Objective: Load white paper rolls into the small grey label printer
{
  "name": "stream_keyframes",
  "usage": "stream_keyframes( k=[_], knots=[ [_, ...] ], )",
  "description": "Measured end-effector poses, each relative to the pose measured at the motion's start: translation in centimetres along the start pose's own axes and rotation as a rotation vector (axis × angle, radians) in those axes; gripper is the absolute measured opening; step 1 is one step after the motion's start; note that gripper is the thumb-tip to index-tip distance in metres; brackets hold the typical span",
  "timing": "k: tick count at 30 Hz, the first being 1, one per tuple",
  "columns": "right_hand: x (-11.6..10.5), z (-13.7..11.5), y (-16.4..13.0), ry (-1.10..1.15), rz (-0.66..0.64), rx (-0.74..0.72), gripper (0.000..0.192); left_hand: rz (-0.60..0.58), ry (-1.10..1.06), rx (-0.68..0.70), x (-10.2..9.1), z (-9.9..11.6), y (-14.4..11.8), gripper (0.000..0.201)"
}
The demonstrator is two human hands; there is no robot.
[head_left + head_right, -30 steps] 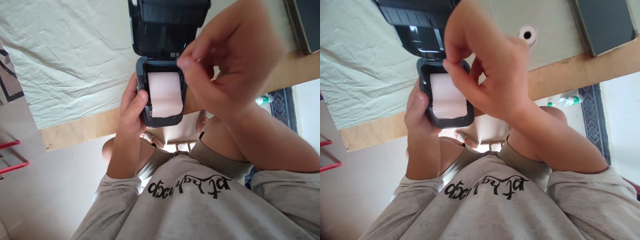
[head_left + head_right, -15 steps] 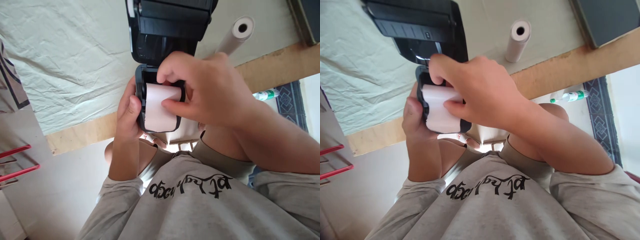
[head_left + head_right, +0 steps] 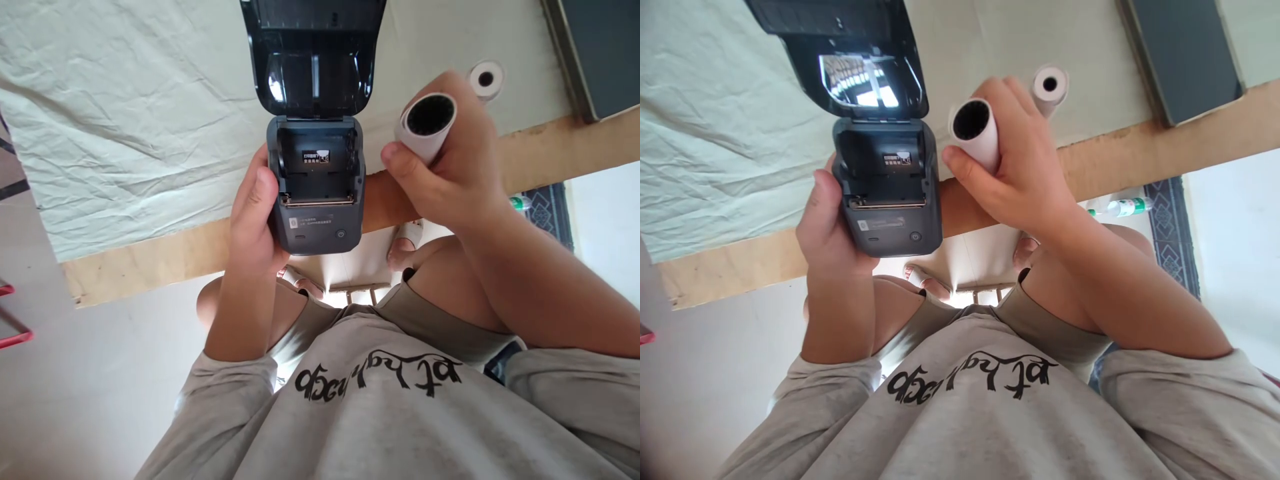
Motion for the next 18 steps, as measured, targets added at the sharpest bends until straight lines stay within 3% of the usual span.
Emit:
stream_keyframes(
  k=[2, 6, 9, 13, 16, 18],
  knots=[
    [-0.1, -0.2, -0.2, -0.162, -0.027, -0.075, 0.034, -0.016, 0.004, 0.007, 0.0, -0.1, 0.0, 0.048],
    [-0.2, -0.3, -0.1, -0.269, -0.052, -0.148, 0.032, -0.025, 0.003, 0.035, 0.2, -0.1, -0.3, 0.045],
    [0.2, 0.2, 0.2, -0.303, -0.17, -0.026, 0.028, -0.041, 0.009, 0.045, 0.3, 0.0, -0.5, 0.042],
    [0.8, 0.1, 0.1, -0.342, -0.297, 0.134, 0.048, -0.04, 0.014, 0.031, 0.2, 0.0, -0.6, 0.044],
    [0.2, -0.7, -0.2, -0.274, -0.218, 0.037, 0.056, -0.037, 0.021, 0.037, 0.0, -0.1, -0.6, 0.045],
    [-1.2, -0.5, -0.3, -0.159, -0.049, 0.022, 0.052, -0.048, 0.034, 0.049, -0.1, -0.3, -0.5, 0.046]
  ],
)
Point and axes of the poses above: each hand's wrist, its own y-axis towards the middle knuckle, its own x-axis out of the palm, z = x × y, the point moved 3 cm from there along y, towards the middle knuckle, and after that the axes turned 8 degrees about -x, right-handed, at the moved point
